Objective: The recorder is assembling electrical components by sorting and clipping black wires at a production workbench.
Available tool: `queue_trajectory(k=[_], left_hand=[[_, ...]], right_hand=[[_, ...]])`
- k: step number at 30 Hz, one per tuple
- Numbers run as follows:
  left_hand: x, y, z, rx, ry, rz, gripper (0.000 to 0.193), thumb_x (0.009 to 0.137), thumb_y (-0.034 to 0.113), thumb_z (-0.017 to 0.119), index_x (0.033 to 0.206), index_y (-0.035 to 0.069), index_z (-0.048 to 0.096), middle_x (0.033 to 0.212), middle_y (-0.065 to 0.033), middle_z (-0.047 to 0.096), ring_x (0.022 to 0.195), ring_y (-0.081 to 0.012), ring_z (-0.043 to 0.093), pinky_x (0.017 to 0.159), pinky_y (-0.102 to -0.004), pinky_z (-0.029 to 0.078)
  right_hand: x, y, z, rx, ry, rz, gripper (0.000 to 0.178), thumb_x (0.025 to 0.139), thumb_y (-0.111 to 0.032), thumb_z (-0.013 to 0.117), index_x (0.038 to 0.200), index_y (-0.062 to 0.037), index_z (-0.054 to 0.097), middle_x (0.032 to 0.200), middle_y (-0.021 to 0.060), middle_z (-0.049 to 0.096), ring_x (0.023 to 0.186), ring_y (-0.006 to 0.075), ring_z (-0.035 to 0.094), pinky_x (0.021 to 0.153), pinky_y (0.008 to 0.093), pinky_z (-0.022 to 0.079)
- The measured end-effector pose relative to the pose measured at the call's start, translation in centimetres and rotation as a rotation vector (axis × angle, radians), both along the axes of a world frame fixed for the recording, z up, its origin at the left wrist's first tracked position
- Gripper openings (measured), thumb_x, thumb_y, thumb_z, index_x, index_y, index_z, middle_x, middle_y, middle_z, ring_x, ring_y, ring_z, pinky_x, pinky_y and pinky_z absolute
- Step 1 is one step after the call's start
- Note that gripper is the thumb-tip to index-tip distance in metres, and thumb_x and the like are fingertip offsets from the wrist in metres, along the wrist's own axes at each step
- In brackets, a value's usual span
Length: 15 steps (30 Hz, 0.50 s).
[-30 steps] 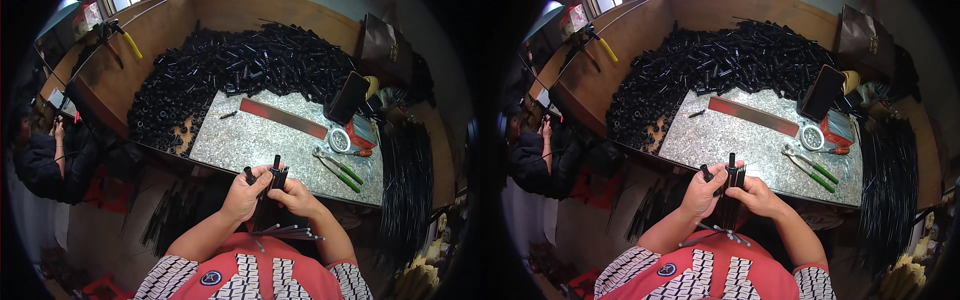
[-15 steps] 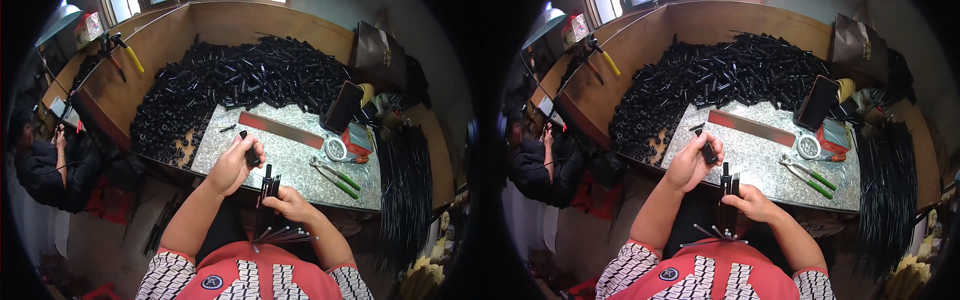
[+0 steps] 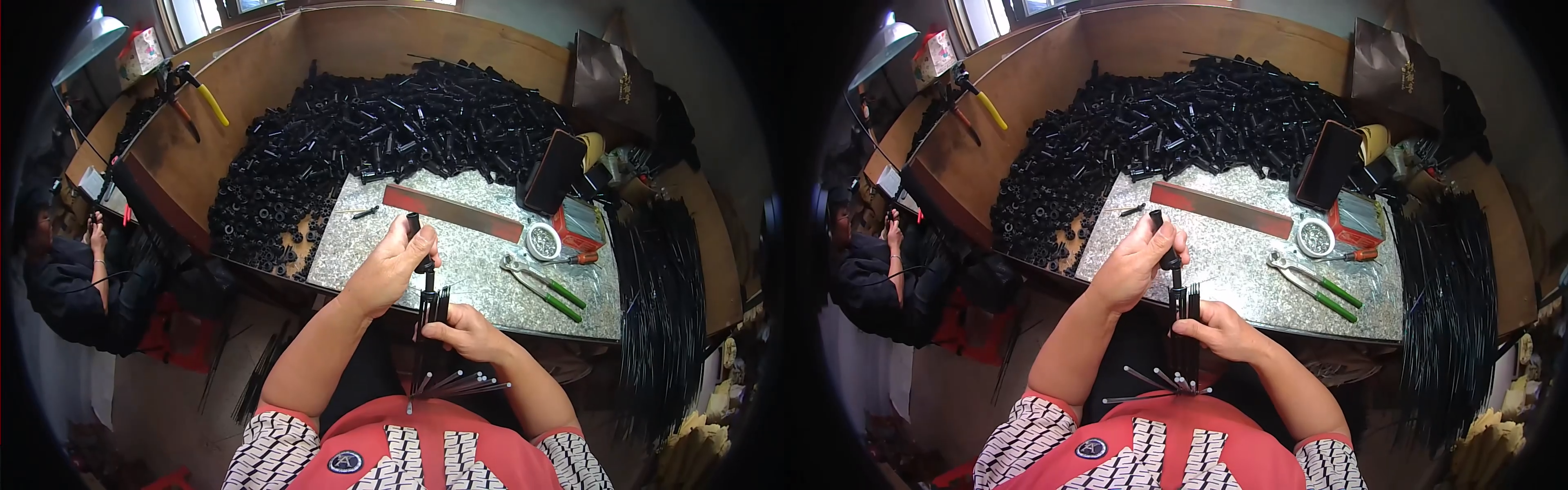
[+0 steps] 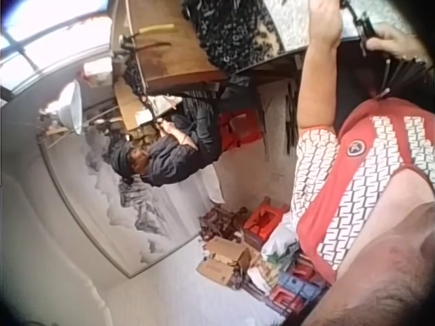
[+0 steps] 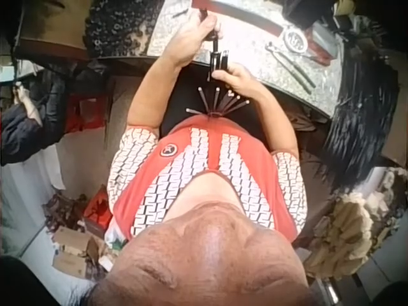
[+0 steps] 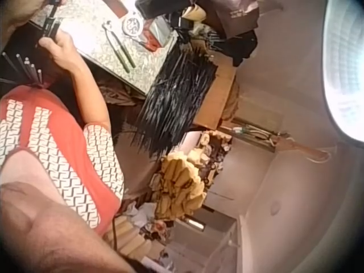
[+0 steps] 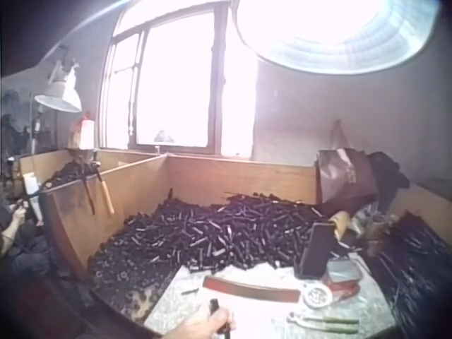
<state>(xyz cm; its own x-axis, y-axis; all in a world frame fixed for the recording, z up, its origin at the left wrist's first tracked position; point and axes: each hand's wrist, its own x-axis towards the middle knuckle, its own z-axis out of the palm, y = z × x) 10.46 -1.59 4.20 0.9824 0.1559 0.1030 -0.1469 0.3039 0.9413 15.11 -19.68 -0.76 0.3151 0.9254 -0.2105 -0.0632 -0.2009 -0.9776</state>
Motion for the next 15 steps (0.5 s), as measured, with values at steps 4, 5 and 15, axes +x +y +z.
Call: queue_trajectory(k=[4, 5, 15], left_hand=[[0.0, -0.6, 0.6, 0.043, 0.016, 0.039, 0.034, 0.096, 0.035, 0.055, 0.103, 0.004, 0.044, 0.087, -0.0028, 0.05, 0.08, -0.0091, 0.051, 0.074, -0.0248, 0.044], [0.0, -0.7, 0.5, 0.04, 0.027, 0.067, 0.035, 0.093, 0.035, 0.06, 0.101, 0.004, 0.045, 0.084, -0.0019, 0.051, 0.077, -0.0081, 0.05, 0.07, -0.0238, 0.043], [-1.0, -0.7, -0.5, 0.257, 0.184, 0.081, 0.038, 0.081, 0.02, 0.076, 0.103, 0.005, 0.049, 0.09, -0.0012, 0.056, 0.084, -0.0072, 0.054, 0.076, -0.0231, 0.046]], right_hand=[[-0.1, 0.1, 0.2, 0.015, 0.013, -0.011, 0.018, 0.093, -0.024, 0.059, 0.099, -0.0081, 0.066, 0.084, -0.004, 0.065, 0.063, 0.0029, 0.049, 0.055, 0.0201, 0.039], [-0.1, 0.1, 0.2, 0.019, 0.006, 0.0, 0.018, 0.093, -0.024, 0.059, 0.099, -0.008, 0.065, 0.084, -0.0039, 0.065, 0.063, 0.003, 0.049, 0.055, 0.0202, 0.039], [-0.2, 0.3, 0.3, 0.067, 0.047, -0.015, 0.017, 0.093, -0.023, 0.059, 0.099, -0.0081, 0.065, 0.082, -0.0043, 0.064, 0.062, 0.0031, 0.049, 0.055, 0.0202, 0.038]])
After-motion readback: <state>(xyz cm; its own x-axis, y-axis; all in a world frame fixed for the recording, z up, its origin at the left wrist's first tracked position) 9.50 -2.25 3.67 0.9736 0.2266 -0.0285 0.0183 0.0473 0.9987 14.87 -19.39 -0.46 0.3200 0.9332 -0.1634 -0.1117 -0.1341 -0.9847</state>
